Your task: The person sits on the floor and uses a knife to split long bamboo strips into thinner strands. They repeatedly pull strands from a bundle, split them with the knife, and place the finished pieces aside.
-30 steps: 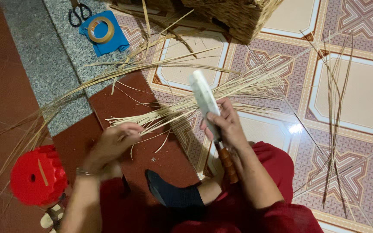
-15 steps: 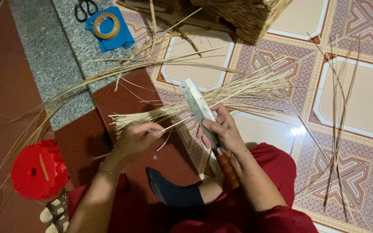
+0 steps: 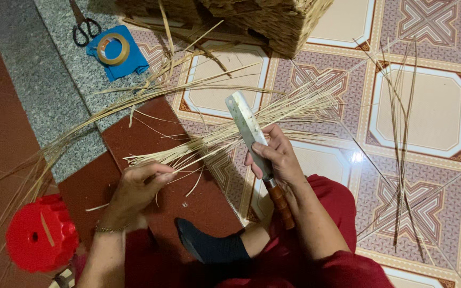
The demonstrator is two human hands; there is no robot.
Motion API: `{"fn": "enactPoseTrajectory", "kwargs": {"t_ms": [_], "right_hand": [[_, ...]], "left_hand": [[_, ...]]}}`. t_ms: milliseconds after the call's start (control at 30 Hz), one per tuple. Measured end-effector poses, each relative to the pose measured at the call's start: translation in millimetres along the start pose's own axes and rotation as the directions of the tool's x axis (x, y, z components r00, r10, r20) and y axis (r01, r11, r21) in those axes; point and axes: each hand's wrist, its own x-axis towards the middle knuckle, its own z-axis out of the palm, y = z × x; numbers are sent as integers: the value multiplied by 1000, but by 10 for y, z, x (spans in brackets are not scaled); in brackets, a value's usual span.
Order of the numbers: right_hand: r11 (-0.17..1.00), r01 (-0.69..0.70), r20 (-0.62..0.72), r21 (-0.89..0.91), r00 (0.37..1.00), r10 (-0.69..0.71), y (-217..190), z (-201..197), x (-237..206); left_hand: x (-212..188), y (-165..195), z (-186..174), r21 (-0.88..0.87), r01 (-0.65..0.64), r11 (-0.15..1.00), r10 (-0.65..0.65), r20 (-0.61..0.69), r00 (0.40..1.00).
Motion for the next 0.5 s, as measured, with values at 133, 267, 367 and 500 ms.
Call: {"fn": "enactPoseTrajectory", "kwargs": {"t_ms": [133,267,367,500], "right_hand": [[999,41,10,6,999,-41,-16,-43,22],[997,76,-22,28,997,-75,-51,-123,26],[996,74,-27,41,997,-73,-49,-175,24],[993,114,-84,42,990,-110,-84,-266,24]], "left_hand": [[-66,39,-57,-16,55,998,-55,-30,998],[-99,30,-158,122,-7,992,13,-43,999],[-91,-35,-183,224,-55,973,71,-62,996],[-174,-117,-314,200,25,979,1,-128,992]]}}
